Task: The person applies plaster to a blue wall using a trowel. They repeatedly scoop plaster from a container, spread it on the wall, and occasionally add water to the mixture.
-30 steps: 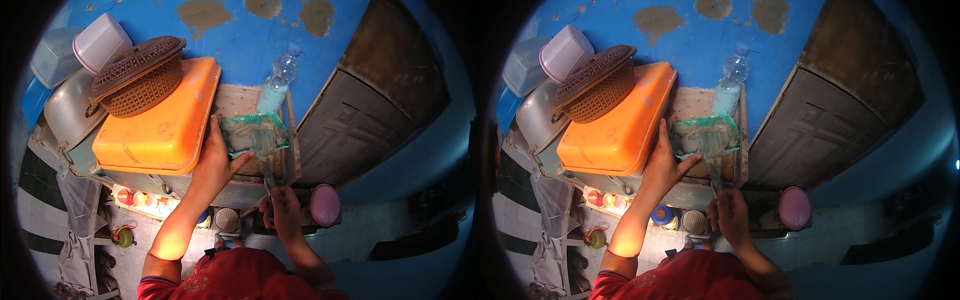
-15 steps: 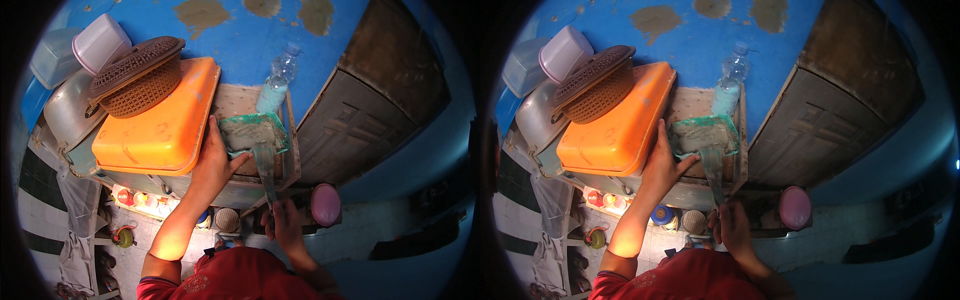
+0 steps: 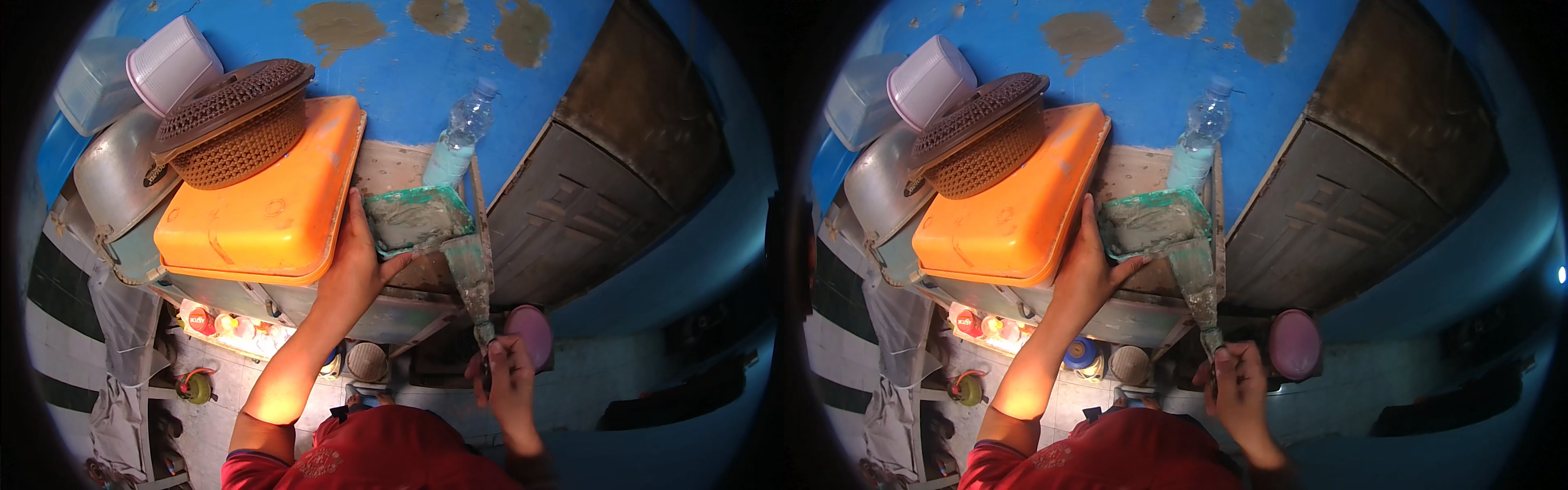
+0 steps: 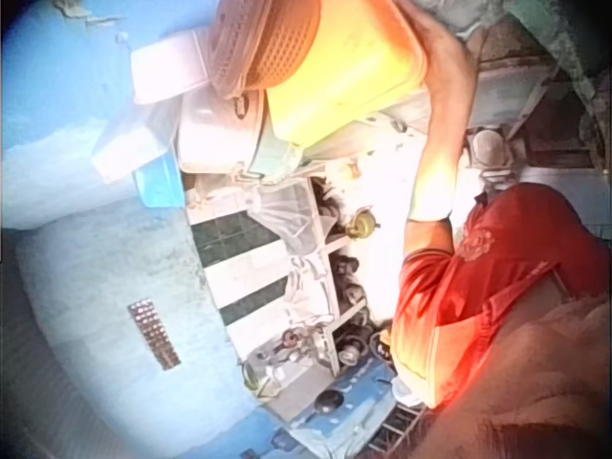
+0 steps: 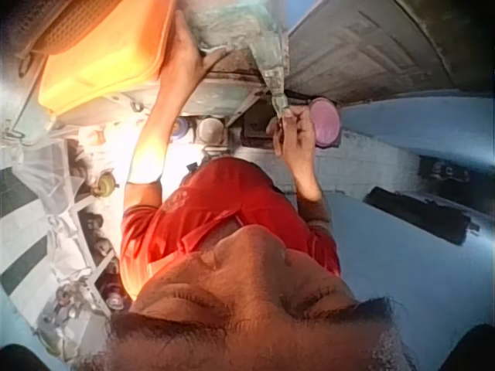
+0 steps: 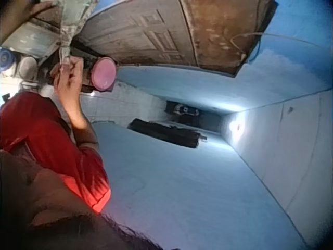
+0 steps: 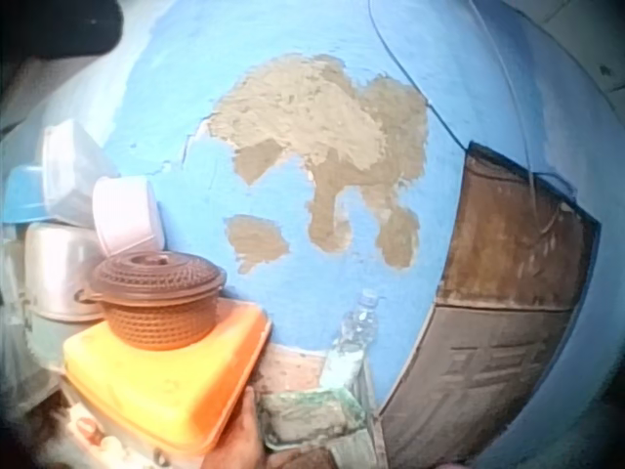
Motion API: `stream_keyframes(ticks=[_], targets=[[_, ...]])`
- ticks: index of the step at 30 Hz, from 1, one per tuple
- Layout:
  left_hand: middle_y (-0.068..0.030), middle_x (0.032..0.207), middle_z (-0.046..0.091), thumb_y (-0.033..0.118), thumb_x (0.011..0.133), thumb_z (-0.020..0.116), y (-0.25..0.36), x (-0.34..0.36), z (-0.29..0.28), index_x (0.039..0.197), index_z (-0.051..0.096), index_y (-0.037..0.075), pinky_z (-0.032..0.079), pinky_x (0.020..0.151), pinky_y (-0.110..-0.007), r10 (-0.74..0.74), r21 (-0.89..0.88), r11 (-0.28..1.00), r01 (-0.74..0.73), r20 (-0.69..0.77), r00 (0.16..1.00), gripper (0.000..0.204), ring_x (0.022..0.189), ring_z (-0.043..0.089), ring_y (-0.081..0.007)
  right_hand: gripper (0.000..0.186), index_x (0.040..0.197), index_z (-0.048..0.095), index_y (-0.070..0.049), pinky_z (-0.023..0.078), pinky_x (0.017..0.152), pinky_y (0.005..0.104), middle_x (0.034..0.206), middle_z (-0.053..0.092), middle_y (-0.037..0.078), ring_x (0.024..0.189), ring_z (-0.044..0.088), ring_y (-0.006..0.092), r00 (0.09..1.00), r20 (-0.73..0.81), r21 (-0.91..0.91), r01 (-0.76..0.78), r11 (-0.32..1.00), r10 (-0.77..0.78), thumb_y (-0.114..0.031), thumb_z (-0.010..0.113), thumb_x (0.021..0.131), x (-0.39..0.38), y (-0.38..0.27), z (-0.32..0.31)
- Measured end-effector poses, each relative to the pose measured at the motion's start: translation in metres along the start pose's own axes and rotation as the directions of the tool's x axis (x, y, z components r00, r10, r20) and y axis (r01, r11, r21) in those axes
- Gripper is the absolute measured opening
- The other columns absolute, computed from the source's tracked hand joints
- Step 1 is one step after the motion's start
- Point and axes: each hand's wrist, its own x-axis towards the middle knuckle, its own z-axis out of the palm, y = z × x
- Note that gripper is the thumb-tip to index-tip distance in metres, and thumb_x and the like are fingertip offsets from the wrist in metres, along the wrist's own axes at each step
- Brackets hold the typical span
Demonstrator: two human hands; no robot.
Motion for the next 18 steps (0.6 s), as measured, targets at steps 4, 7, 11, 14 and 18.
stream_keyframes(ticks=[4,7,11,14,18], targets=[[-0.0369,0.155,0.042,0.035,0.078,0.093,0.002,0.000,-0.002,0.162,0.013,-0.009,0.036,0.122,-0.046,-0.019,-0.032,0.999,0.020,0.025,1.000,0.124,0.147,0.043,-0.0461,0.015,0.110,0.059,-0.002,0.045,0.047,0.0294,0.076,0.068,0.011,0.049,0.057,0.0140,0.957,0.056,-0.528,0.271,0.805,-0.285,-0.016,0.055,0.109,0.048,-0.073,-0.020],[-0.0358,0.155,0.042,0.035,0.077,0.094,0.003,0.001,-0.005,0.163,0.014,-0.007,0.037,0.121,-0.046,-0.023,-0.048,0.999,0.024,0.036,0.999,0.124,0.146,0.044,-0.0455,0.016,0.107,0.068,-0.001,0.054,0.060,0.0411,0.075,0.071,0.018,0.061,0.068,0.0307,0.876,0.225,-0.828,0.403,0.391,-0.426,-0.014,0.062,0.102,0.077,-0.118,-0.008],[-0.0346,0.157,0.040,0.034,0.076,0.094,0.004,0.001,-0.010,0.164,0.013,-0.004,0.036,0.122,-0.046,-0.010,-0.082,0.997,0.014,0.052,0.999,0.125,0.147,0.043,-0.0447,0.019,0.106,0.074,-0.001,0.056,0.075,0.0514,0.080,0.071,0.025,0.077,0.069,0.0452,0.813,0.419,-0.880,0.473,0.038,-0.404,-0.014,0.066,0.094,0.105,-0.150,0.005],[-0.0335,0.159,0.038,0.033,0.076,0.094,0.005,-0.001,-0.011,0.164,0.013,-0.003,0.034,0.123,-0.046,0.004,-0.074,0.997,-0.002,0.026,1.000,0.125,0.149,0.040,-0.0446,0.019,0.102,0.076,-0.001,0.056,0.082,0.0524,0.082,0.072,0.024,0.083,0.071,0.0444,0.886,0.393,-0.908,0.417,0.051,-0.244,-0.013,0.065,0.092,0.120,-0.167,0.012],[-0.0323,0.160,0.036,0.033,0.077,0.093,0.002,0.000,-0.011,0.164,0.013,-0.002,0.030,0.125,-0.047,0.010,-0.132,0.991,-0.006,0.027,1.000,0.124,0.151,0.036,-0.0449,0.020,0.104,0.074,0.002,0.052,0.067,0.0396,0.076,0.070,0.014,0.066,0.066,0.0254,0.905,0.414,-0.873,0.425,0.241,-0.098,-0.014,0.063,0.097,0.142,-0.165,-0.005]])
